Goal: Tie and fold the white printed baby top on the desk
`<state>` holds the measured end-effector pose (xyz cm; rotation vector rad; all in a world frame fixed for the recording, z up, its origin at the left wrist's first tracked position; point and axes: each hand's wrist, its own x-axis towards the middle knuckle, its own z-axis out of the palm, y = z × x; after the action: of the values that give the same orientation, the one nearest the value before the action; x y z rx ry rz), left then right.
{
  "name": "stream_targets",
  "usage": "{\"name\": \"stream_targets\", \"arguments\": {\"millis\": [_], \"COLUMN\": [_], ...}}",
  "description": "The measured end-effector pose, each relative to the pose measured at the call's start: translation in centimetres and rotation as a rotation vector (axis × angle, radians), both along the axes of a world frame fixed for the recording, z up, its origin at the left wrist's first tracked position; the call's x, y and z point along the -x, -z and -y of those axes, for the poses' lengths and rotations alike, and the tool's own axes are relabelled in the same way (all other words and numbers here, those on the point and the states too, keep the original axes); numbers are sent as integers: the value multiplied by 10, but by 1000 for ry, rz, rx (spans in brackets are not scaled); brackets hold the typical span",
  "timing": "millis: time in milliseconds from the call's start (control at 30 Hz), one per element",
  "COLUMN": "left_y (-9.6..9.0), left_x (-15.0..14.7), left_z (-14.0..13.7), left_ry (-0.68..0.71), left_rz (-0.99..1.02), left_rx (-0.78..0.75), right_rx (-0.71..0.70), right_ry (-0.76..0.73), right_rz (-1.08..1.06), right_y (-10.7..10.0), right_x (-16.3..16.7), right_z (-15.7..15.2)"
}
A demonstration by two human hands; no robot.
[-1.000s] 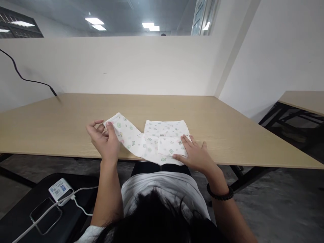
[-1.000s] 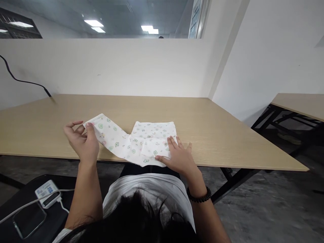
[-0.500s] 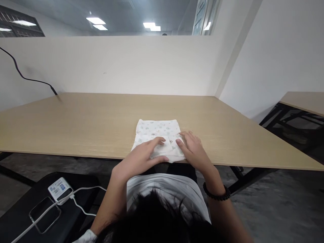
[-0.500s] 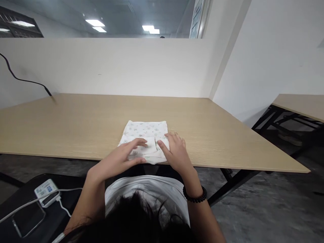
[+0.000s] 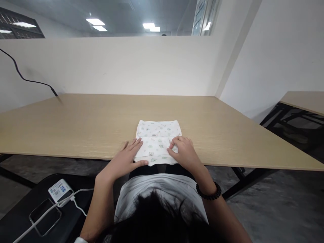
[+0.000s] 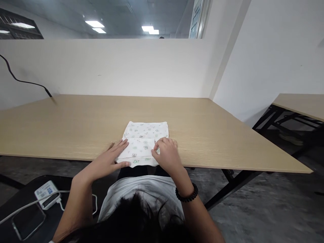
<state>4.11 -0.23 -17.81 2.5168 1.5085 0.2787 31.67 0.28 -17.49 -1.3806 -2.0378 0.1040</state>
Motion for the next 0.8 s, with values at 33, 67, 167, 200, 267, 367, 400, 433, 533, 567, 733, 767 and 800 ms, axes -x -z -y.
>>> {"name": "stream_targets", "arguments": {"millis": [33, 67, 167, 200, 267, 367, 400, 433, 533, 567, 733, 767, 800], "left_y": [-2, -2, -2, 0, 2, 2, 2, 1, -1, -2, 3, 5, 7], "left_x": [0, 1, 2, 2, 4, 8, 10, 12, 19, 21, 27, 28, 28], "left_z": [0, 0, -3, -3, -3, 1, 2, 3, 2, 1, -2, -2, -2], "left_ry": [2, -3, -72, -97, -115, -62, -32, 5, 132, 167, 280, 294, 305], "left_rz": [-11, -18, -31, -36, -40, -45, -50, -58, -76, -76, -25, -22, -22], "left_rx": [5, -2, -53, -65, -83, -144, -164, -174, -162, -160, -249, -275, -296], "right_rx": [28, 43, 119, 182, 309, 363, 352, 337, 289, 278, 106, 57, 15], "right_ry": [-52, -106, -178, -178, -189, -259, -286, -303, -294, -291, -315, -321, -332], "right_rz": [12, 26, 141, 203, 315, 357, 347, 339, 375, 404, 503, 516, 527], "right_y": [-3, -6, -11, -11, -10, -9, -10, -10, -11, -9, 3, 5, 7], "right_x": [-6, -12, -26, -30, -38, -53, -58, -64, -78, -82, -94, -95, -96], "right_z": [0, 0, 2, 3, 6, 10, 11, 11, 10, 10, 13, 13, 13]}}
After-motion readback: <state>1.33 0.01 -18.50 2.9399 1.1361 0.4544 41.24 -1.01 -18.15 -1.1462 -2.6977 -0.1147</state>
